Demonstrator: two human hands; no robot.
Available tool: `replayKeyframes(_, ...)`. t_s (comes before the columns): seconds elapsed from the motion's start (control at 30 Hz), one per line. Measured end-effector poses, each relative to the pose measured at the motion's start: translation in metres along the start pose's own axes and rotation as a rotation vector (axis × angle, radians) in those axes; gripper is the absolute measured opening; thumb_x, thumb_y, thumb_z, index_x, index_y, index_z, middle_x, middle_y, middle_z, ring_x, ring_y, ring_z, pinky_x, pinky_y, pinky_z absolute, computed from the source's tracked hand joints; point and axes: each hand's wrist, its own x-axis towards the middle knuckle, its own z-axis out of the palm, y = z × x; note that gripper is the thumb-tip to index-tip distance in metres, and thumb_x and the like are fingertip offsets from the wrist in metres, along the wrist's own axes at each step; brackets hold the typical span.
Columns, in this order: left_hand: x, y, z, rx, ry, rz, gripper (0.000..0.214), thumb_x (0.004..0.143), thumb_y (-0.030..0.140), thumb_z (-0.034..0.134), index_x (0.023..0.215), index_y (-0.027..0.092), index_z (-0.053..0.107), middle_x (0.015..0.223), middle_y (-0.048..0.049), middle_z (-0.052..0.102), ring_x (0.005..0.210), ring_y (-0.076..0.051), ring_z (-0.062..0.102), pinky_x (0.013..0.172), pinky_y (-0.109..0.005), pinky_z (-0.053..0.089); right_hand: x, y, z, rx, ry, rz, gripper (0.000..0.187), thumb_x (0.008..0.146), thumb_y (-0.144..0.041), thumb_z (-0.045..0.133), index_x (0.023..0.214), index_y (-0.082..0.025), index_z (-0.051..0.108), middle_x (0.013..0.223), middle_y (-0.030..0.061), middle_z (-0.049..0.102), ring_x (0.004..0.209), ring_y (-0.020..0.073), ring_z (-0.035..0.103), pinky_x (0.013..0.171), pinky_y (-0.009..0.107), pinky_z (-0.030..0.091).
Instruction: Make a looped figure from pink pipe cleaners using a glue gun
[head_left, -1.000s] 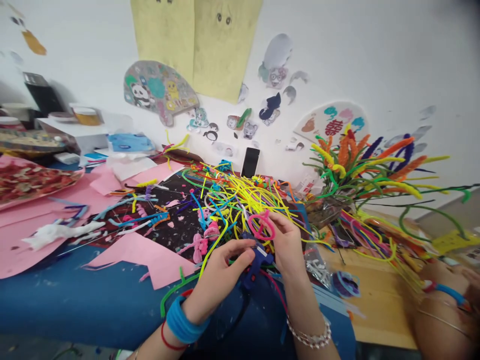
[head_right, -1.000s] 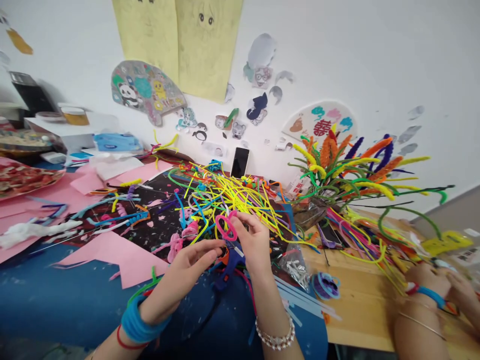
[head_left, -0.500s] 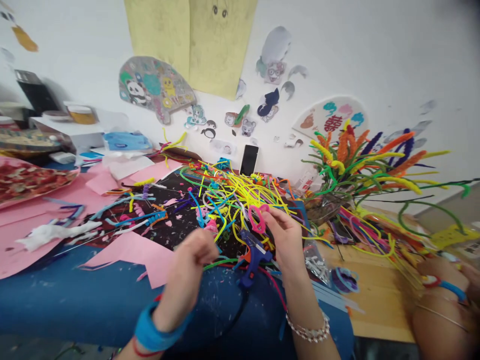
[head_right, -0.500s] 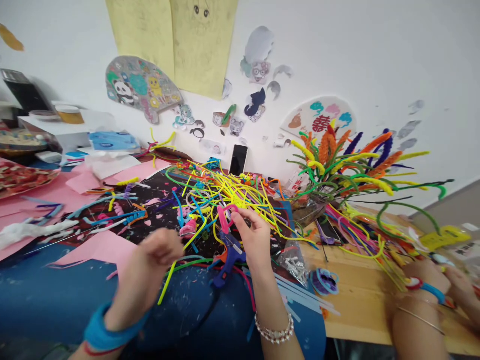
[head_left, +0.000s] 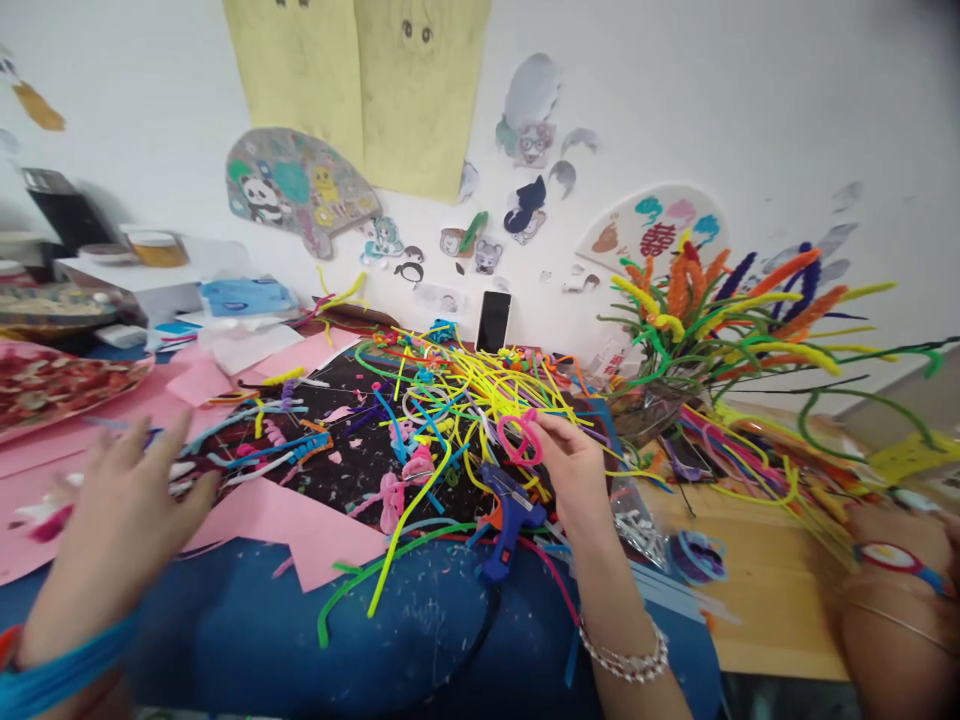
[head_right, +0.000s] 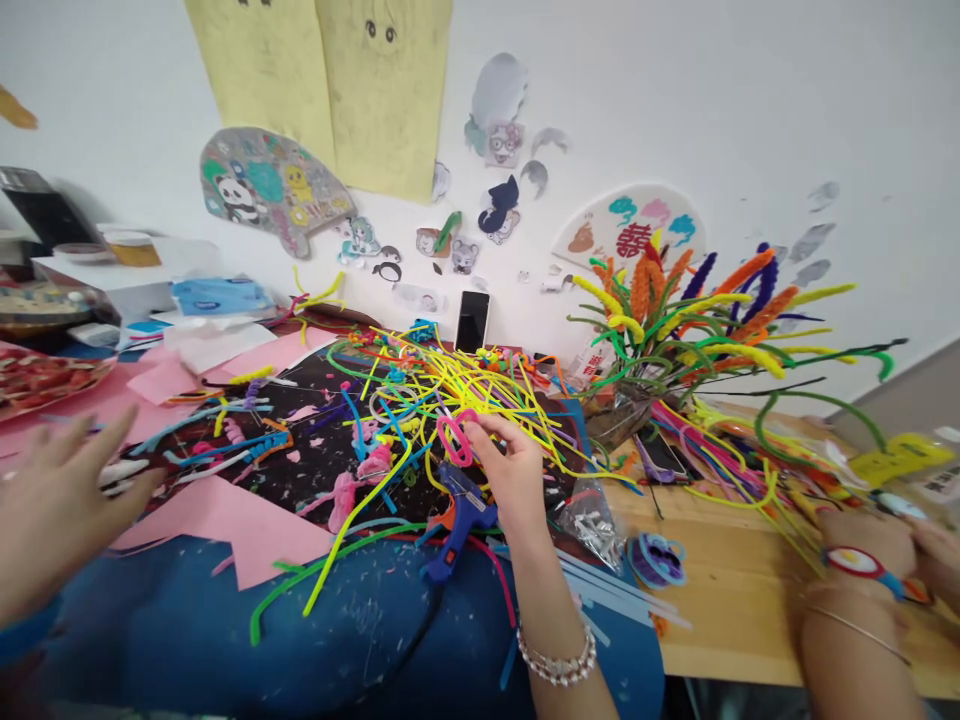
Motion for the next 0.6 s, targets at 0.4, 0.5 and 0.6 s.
replayKeyframes(0.4, 0.037, 0.151, 0.075, -0.508, 0.332, -0.175, 0.021, 0.086, 0.014, 0.067, 0.103, 0.025, 0.074, 0.130, -0.0039, 0.065, 0.095, -0.018, 0.073, 0.077, -0.028, 0.065, -0.007, 0.006, 0.005, -0.034, -0.089, -0.015, 0.020, 0.071, -0.041, 0.080, 0.082, -0.025, 0.078, 0.085, 0.0030, 0.076, 0.083, 0.0208, 0.069, 0.086, 0.040, 0.054)
replayKeyframes(0.5, 0.040, 0.156, 0.078, -0.547, 0.347, -0.239, 0.015, 0.080, 0.014, 0.075, 0.092, 0.023, 0.076, 0.115, -0.0028, 0.068, 0.072, -0.010, 0.070, 0.060, -0.020, 0.061, -0.008, 0.006, 0.005, -0.038, -0.093, -0.020, 0.020, 0.071, -0.041, 0.080, 0.082, -0.025, 0.078, 0.083, 0.0030, 0.075, 0.082, 0.0205, 0.069, 0.083, 0.039, 0.054)
replayKeyframes(0.6, 0.043, 0.161, 0.076, -0.493, 0.357, -0.202, 0.011, 0.079, 0.016, 0.077, 0.089, 0.022, 0.077, 0.091, -0.0005, 0.065, 0.057, -0.006, 0.057, 0.048, -0.019, 0.047, -0.010, 0.005, 0.006, -0.043, -0.090, -0.033, 0.020, 0.071, -0.042, 0.081, 0.081, -0.025, 0.078, 0.084, 0.0032, 0.074, 0.085, 0.0207, 0.067, 0.084, 0.038, 0.053)
